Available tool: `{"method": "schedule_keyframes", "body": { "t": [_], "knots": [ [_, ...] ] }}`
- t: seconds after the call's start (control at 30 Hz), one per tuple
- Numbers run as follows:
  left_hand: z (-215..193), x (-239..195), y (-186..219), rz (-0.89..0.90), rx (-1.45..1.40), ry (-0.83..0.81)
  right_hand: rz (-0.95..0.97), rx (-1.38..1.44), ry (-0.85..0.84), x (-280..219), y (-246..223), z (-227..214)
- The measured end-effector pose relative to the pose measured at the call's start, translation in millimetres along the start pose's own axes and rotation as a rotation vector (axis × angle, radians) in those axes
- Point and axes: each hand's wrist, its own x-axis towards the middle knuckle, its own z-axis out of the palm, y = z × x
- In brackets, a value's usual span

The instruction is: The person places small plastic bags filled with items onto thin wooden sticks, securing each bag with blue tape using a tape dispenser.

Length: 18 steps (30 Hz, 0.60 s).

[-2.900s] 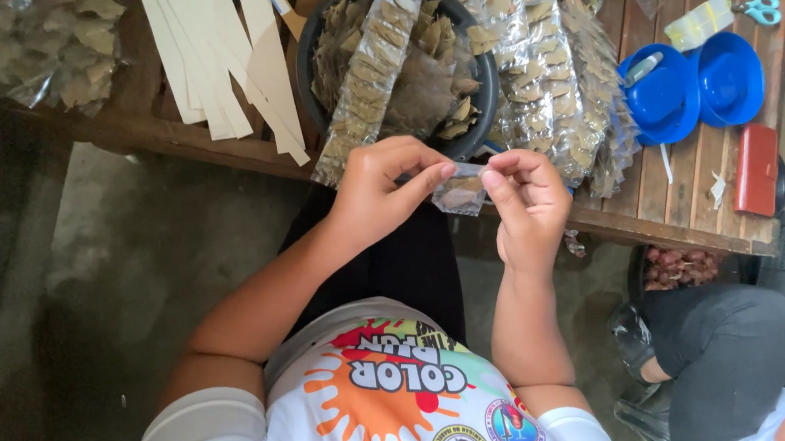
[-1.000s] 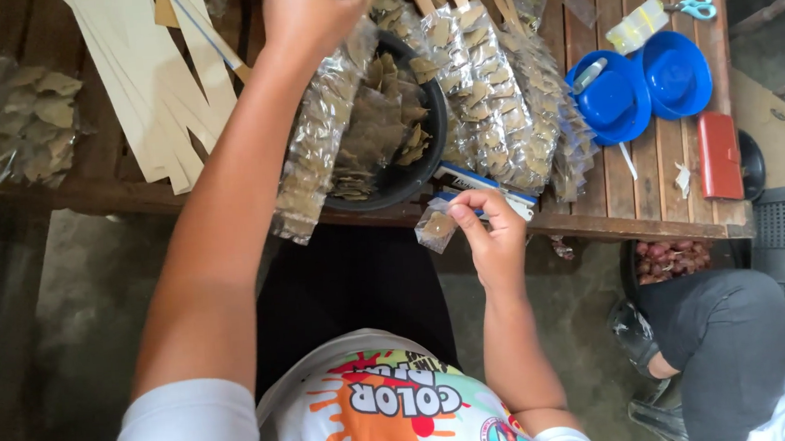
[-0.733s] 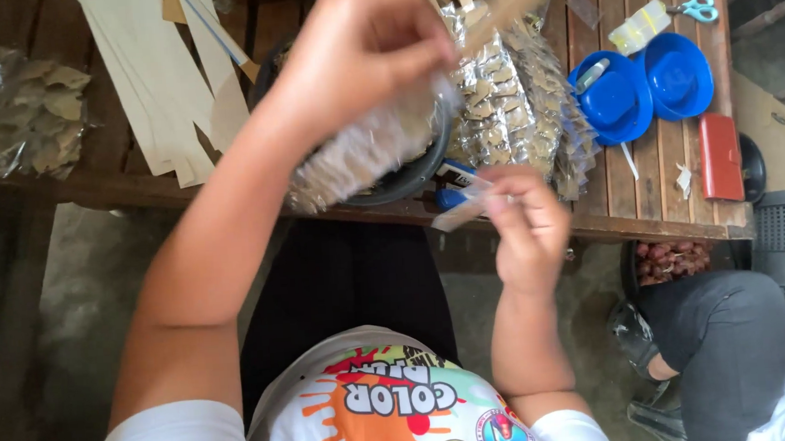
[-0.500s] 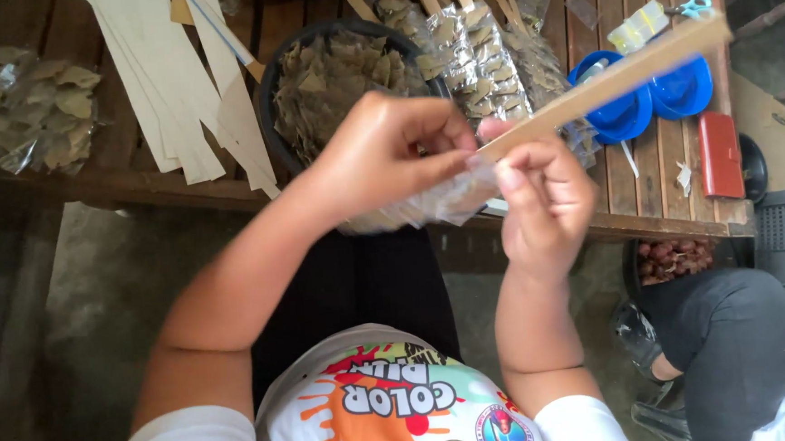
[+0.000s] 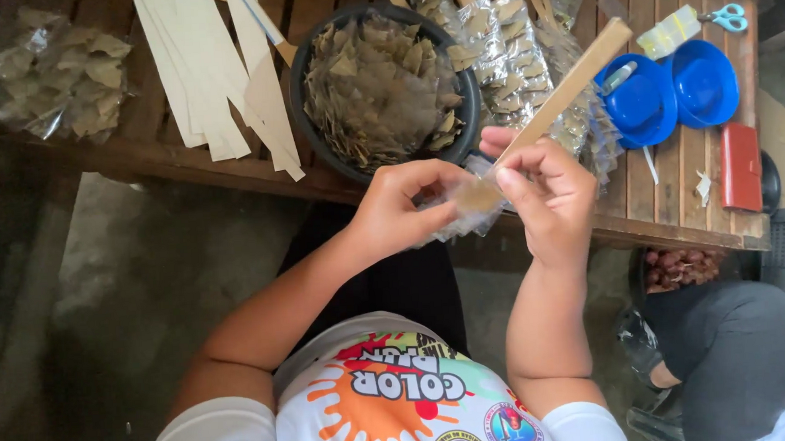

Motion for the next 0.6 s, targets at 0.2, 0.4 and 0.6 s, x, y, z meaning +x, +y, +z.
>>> {"method": "schedule_keyframes", "body": {
  "t": [0.2, 0.4, 0.6],
  "knots": [
    [-6, -6, 0, 0.027, -0.026, 0.037, -0.019, -0.001, 0.037, -6, 17, 2],
    [-10, -14, -12, 0.038, -0.075, 0.015, -0.096, -0.034, 0.104, -12, 26, 10],
    [-12, -17, -7, -0.031, -0.336, -0.119, -0.170, -0.149, 0.076, -11, 17, 16]
  ]
}}
